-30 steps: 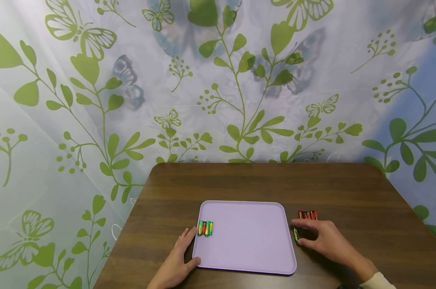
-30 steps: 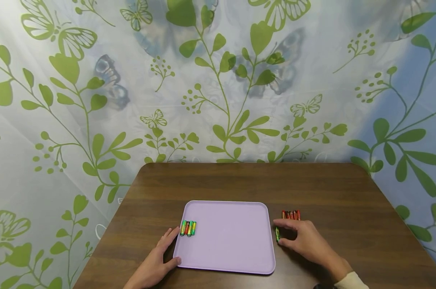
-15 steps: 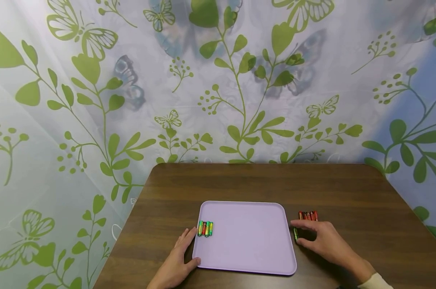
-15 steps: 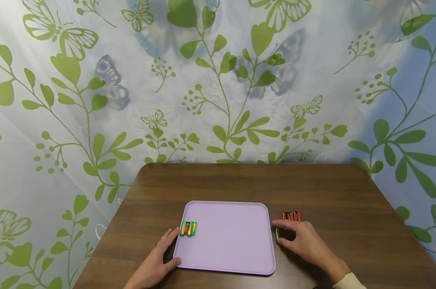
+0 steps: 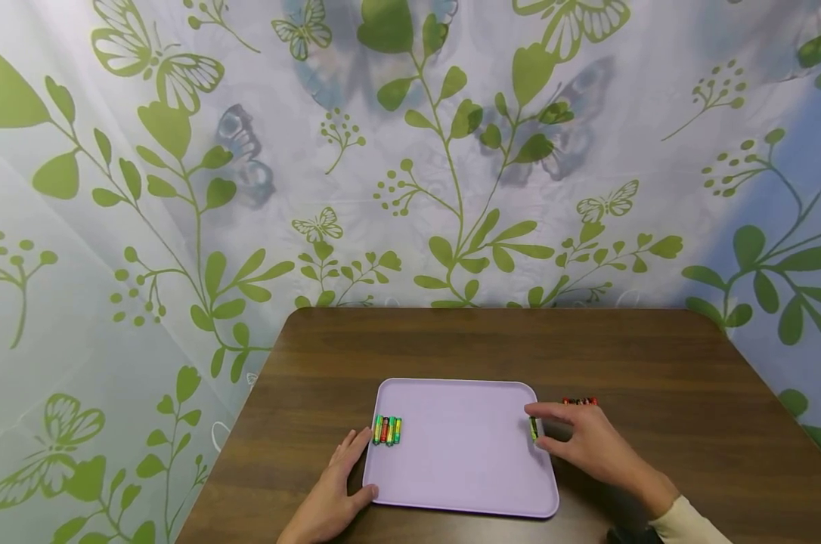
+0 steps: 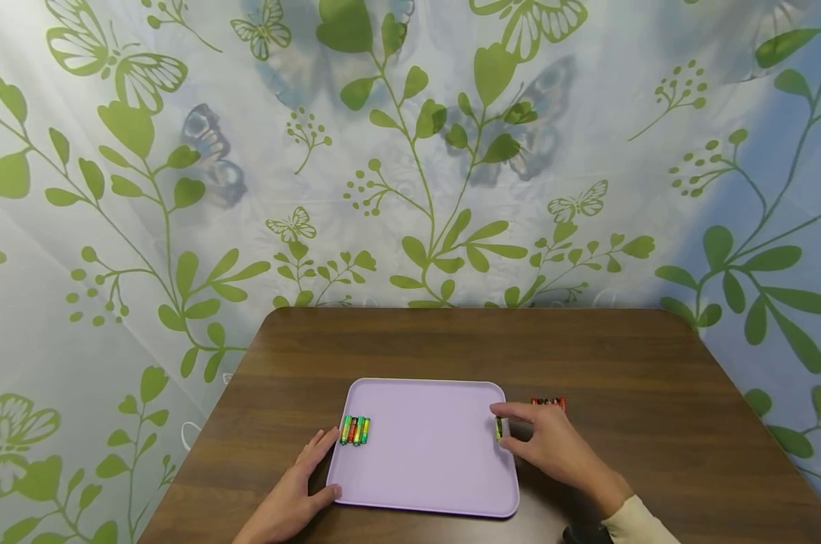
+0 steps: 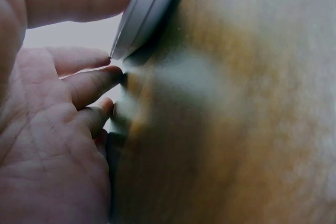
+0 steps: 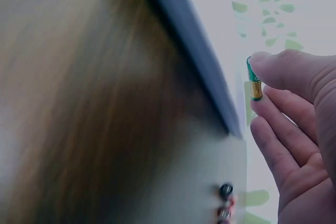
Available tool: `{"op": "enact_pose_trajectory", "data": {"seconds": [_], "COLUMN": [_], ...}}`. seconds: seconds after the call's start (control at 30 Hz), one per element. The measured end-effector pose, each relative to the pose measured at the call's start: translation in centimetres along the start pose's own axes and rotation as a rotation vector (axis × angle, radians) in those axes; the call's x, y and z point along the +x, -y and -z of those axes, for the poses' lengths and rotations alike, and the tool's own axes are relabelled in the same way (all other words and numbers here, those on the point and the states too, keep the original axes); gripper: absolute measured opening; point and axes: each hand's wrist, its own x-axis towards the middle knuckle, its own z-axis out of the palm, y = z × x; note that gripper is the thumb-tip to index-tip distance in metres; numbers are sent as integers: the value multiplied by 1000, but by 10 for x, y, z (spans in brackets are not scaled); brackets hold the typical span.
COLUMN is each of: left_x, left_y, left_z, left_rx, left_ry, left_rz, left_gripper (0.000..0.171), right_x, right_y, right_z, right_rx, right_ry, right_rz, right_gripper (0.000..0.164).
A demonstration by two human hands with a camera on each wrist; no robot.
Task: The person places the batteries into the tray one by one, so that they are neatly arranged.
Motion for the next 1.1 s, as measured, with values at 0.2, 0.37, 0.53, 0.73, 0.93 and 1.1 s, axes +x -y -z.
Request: {"op": "enact_pose_trajectory", "data": {"seconds": [0.2,0.37,0.53,0.73,0.93,1.1], "left_x": [1,3,2,2,2,3], "left_y": [2,4,4,4,5,5], "left_z": [-1,-2,-1,-1,-2,-3], "left_rx": [12,19,21,14,16,15], "left_ry": [-11,-17,-5,-10,-14,-14], "left_rz": [-6,-9,4,0,-7,-3], "left_gripper": [89,88,88,89,89,89], "right_x": [19,34,46,61,73,82], "right_y": [14,26,38,50,63,76], "right_z": [-12,-26,-43,-65,-85,-96], "right_rx": [26,93,143,186,220,251], "right_ry": [2,8,11,29,62,93], "right_rz": [30,80,108,141,131,96], "right_gripper": [48,47,46,45,46,46]}}
